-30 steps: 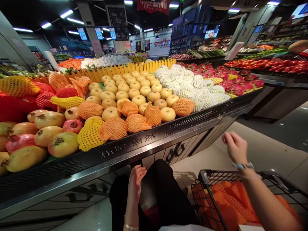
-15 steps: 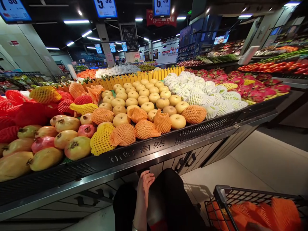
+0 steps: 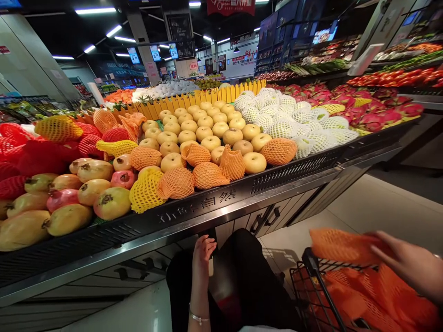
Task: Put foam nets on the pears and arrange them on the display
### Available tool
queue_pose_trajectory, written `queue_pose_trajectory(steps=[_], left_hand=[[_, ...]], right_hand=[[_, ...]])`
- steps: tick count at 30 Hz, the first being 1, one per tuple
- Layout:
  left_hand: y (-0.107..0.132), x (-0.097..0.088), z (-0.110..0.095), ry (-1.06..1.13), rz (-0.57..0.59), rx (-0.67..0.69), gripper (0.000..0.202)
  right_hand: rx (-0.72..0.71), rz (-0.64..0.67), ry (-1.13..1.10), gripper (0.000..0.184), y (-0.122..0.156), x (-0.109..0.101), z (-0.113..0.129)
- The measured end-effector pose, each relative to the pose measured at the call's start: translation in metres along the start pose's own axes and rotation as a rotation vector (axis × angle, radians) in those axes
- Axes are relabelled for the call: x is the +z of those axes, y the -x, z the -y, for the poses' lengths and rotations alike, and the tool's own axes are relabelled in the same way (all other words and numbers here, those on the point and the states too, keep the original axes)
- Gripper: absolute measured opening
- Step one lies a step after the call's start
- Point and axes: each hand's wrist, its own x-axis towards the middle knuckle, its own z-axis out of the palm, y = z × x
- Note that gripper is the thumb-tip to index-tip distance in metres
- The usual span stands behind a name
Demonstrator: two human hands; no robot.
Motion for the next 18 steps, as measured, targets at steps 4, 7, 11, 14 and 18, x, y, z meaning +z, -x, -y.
queue_pose_trajectory(steps=[4, 7, 11, 14, 18], left_hand=[[0.008, 0.008, -0.004, 0.011, 0.01, 0.039, 0.025], [0.02, 0.023, -0.007, 0.001, -0.02, 0.181, 0.023], [0.04, 0.043, -0.02, -0.02, 0.086, 0.413, 0.025], [0.047, 0.051, -0.034, -0.033, 0.126, 0.553, 0.039], [0.041, 0.045, -0.047, -0.189, 0.089, 0.561, 0.034]], right_hand=[[-0.076, -0.081, -0.002, 0.027, -0.001, -0.021, 0.061], [-0.216, -0.052, -0.289, 0.027, -0.004, -0.012, 0.123], [-0.479, 0.165, -0.57, 0.027, -0.011, 0.03, 0.187], [-0.626, 0.205, -0.667, 0.027, -0.005, 0.068, 0.217], [-0.673, 0.218, -0.817, 0.035, 0.019, 0.119, 0.229]])
